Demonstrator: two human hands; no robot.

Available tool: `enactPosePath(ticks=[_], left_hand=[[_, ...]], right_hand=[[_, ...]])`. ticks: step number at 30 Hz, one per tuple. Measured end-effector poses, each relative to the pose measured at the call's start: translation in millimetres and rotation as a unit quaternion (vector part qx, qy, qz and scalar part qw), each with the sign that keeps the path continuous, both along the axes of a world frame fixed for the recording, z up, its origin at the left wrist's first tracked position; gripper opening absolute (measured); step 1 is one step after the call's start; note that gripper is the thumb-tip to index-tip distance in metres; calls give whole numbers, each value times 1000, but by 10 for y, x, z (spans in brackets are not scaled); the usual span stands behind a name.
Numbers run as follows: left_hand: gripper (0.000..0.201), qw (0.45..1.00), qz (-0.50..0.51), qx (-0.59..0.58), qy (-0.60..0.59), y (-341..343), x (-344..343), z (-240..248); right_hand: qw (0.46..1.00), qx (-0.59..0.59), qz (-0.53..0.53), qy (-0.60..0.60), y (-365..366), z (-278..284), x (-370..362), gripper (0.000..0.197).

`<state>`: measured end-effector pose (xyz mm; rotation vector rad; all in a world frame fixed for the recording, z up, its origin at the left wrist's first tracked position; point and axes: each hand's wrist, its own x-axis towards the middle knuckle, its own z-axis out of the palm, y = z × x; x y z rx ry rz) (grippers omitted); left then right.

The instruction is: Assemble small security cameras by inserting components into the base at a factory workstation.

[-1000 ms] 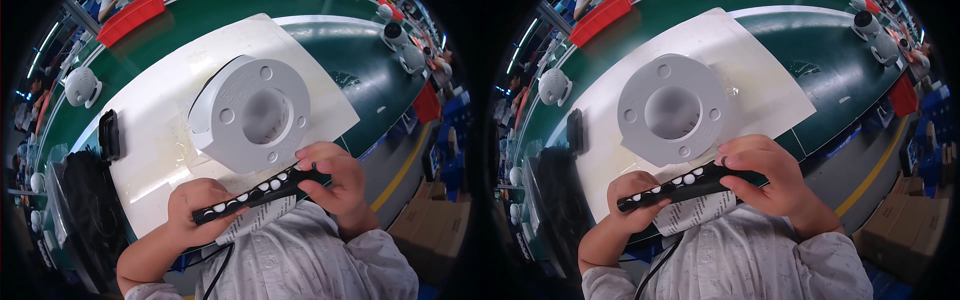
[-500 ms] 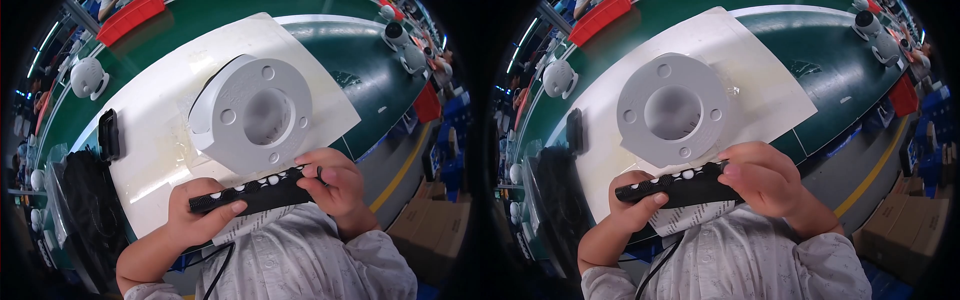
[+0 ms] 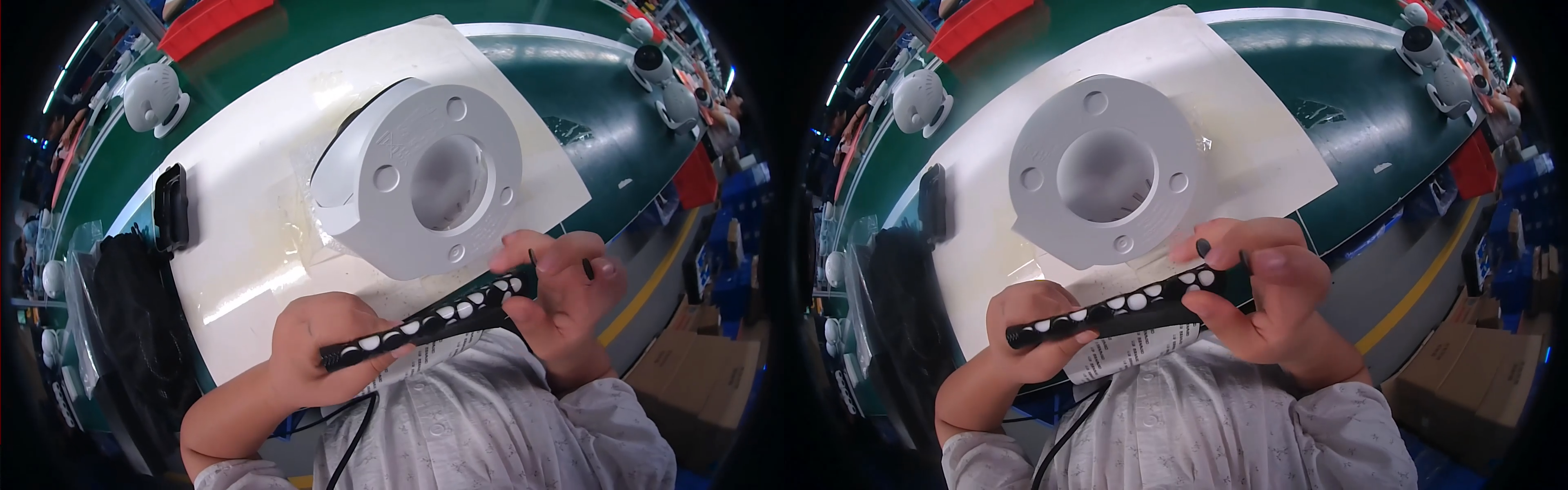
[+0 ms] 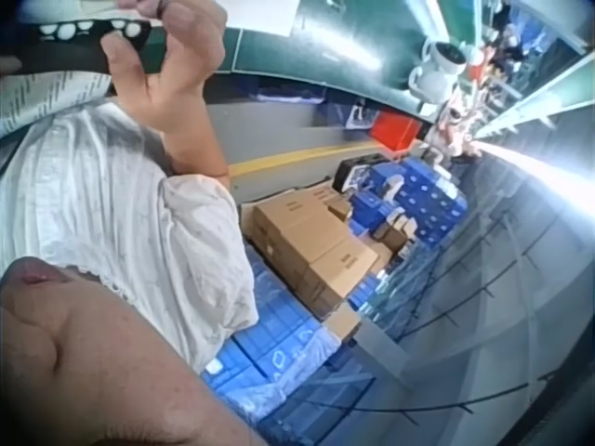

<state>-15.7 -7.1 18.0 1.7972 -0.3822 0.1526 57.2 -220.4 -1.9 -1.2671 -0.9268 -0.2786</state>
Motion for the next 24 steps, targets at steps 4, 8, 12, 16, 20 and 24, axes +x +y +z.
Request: enactPosePath(ticks=[4, 8, 12, 16, 20, 24], left_hand=[[14, 999, -5, 36, -28, 33, -2, -41], [20, 999, -15, 37, -29, 52, -13, -71], [22, 975, -24, 122, -182, 68, 27, -87], [21, 941, 4, 163, -297, 108, 49, -183], [30, 940, -25, 192, -281, 189, 118, -227], [32, 942, -22, 177, -283, 179, 121, -271]], right_hand=[[998, -55, 27, 9, -27, 45, -13, 41], [993, -21, -17, -112, 104, 155, 49, 40], [995, -28, -91, -15, 171, 318, 246, 39], [984, -90, 9, -155, 343, 534, 730, 69], [983, -119, -6, -136, 449, 547, 709, 65], [968, -174, -52, -171, 445, 611, 683, 66]])
